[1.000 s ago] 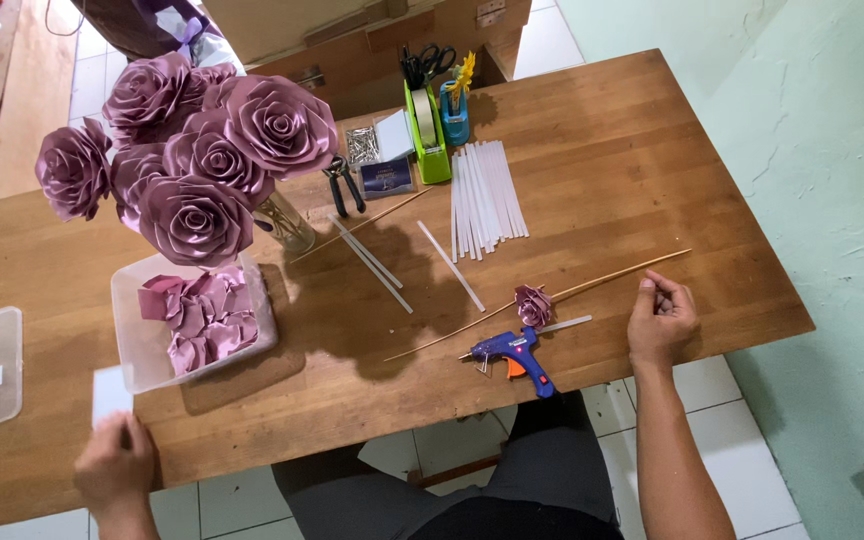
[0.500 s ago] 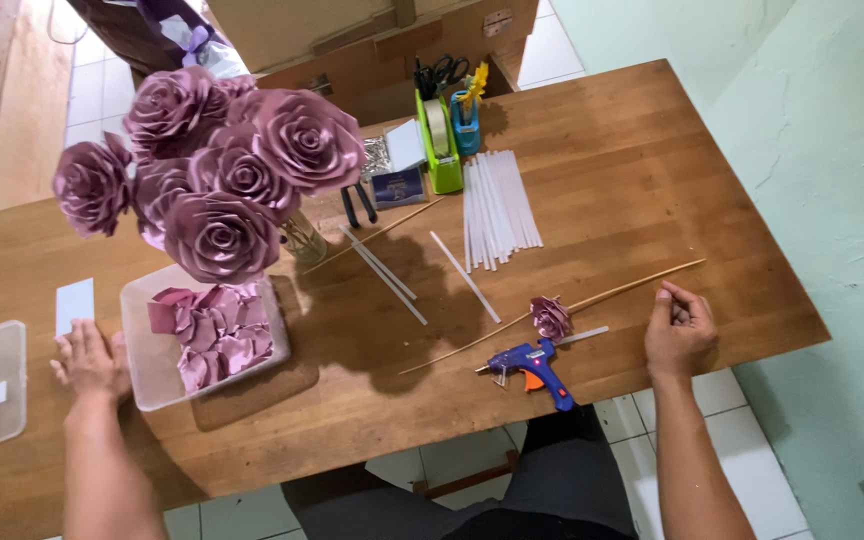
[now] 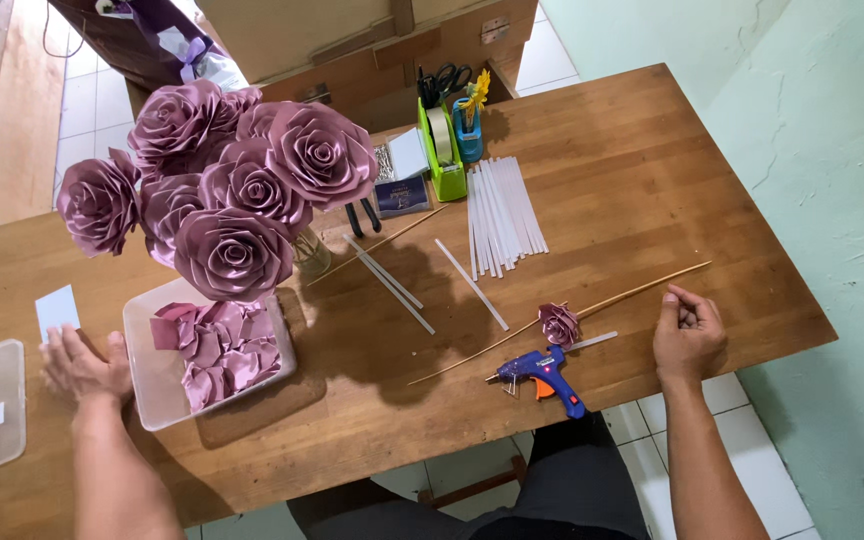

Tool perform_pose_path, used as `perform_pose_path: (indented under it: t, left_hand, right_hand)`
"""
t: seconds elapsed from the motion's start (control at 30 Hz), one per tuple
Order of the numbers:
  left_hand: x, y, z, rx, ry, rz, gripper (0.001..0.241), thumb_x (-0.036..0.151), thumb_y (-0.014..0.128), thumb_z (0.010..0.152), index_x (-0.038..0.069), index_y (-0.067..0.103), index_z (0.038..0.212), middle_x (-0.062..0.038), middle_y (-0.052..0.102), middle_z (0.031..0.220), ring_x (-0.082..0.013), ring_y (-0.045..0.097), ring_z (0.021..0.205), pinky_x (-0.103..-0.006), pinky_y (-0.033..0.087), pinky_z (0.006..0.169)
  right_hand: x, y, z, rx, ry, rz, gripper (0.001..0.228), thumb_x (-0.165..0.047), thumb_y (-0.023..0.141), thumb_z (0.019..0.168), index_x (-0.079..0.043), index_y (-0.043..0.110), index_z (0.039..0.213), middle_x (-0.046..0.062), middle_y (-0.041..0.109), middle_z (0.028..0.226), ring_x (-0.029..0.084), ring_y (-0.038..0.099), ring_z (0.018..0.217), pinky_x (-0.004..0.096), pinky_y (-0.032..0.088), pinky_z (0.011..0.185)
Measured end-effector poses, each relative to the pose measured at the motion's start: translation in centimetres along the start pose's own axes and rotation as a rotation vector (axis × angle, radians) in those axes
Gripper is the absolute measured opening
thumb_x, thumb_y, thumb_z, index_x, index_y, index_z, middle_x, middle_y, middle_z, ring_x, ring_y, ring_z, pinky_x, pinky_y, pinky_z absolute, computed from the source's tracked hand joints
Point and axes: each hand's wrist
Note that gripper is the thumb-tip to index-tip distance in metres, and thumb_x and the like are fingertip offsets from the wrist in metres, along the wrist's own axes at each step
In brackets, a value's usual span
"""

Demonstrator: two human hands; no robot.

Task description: The person assembles a paper rose by attaching pre-cut pink petals to a wooden stick using a hot glue gun. They repeatedly apply glue to the petals and wrap them around the central bud, shaping the flower with their hands. The finished rose is placed on the table.

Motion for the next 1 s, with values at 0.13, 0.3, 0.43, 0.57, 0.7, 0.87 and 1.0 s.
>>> perform_pose_path:
  t: [0.13,0.3,0.43,0.57,0.7,0.87,1.0]
  left_hand:
    - [-1.8,1.7,0.8,0.125,0.139,0.016,0.077,0.051,0.039,0.094,-0.002,0.048,0.15,-0.021,0.041,0.157,-0.0412,0.027,0.141,-0.0602,0.015,0.108]
    - [-1.3,1.5,1.0,0.061,0.054,0.03,0.084,0.055,0.033,0.09,0.0,0.039,0.154,-0.018,0.029,0.162,-0.0398,0.019,0.146,-0.0603,0.009,0.111]
    - [-0.1,0.6,1.0,-0.036,-0.062,0.04,0.093,0.06,0.027,0.084,0.006,0.023,0.16,-0.014,0.014,0.167,-0.0346,0.006,0.151,-0.0553,0.0,0.116]
    - [0.3,0.4,0.4,-0.053,-0.093,0.054,0.096,0.06,0.03,0.086,-0.001,0.017,0.159,-0.019,0.01,0.166,-0.0347,0.004,0.151,-0.052,0.002,0.119]
    - [0.6,0.1,-0.6,-0.063,-0.168,-0.035,0.095,0.06,0.027,0.088,0.001,0.009,0.159,-0.015,0.001,0.166,-0.0324,-0.004,0.153,-0.0472,-0.006,0.121]
    - [-1.8,1.4,-3.0,-0.052,-0.143,0.005,0.077,0.045,0.023,0.095,0.003,0.018,0.16,-0.012,0.009,0.167,-0.033,0.001,0.152,-0.0463,-0.003,0.12]
    - [-2.6,1.7,-8.1,0.068,-0.041,-0.002,0.069,0.041,0.024,0.102,0.0,0.027,0.158,-0.017,0.019,0.165,-0.0423,0.011,0.149,-0.0565,0.006,0.117]
  right_hand:
    - [-1.8,-0.5,-0.2,0.002,0.064,-0.081,0.014,-0.013,0.065,0.1,-0.014,0.076,0.107,-0.003,0.064,0.102,0.008,0.056,0.072,0.022,0.045,0.065]
    - [0.7,0.1,0.1,-0.019,0.01,0.006,0.014,-0.006,0.064,0.101,-0.005,0.074,0.112,0.005,0.063,0.103,0.011,0.054,0.075,0.022,0.045,0.065]
    - [0.9,0.3,0.0,-0.001,-0.047,0.063,0.014,-0.001,0.064,0.101,-0.001,0.074,0.111,0.01,0.063,0.104,0.014,0.058,0.079,0.023,0.047,0.067]
    - [-1.4,-0.4,-0.1,0.003,0.068,-0.103,0.014,-0.014,0.066,0.099,-0.015,0.076,0.108,-0.003,0.064,0.101,0.008,0.055,0.072,0.023,0.045,0.066]
    - [1.2,0.2,0.1,0.015,-0.025,-0.021,0.013,-0.006,0.066,0.1,-0.007,0.076,0.109,0.005,0.065,0.099,0.012,0.056,0.07,0.025,0.044,0.061]
    - [0.0,0.0,-0.1,-0.012,-0.002,0.108,0.011,-0.004,0.064,0.102,-0.001,0.073,0.108,0.01,0.064,0.106,0.016,0.062,0.082,0.024,0.049,0.07]
    - [-0.3,-0.1,0.0,-0.01,-0.02,0.14,0.011,-0.002,0.064,0.101,0.001,0.073,0.108,0.011,0.063,0.105,0.019,0.063,0.087,0.026,0.052,0.073]
Point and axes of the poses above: each hand's wrist, its own z-axis towards the middle knuckle, its own y-axis out of the palm, x = y × z
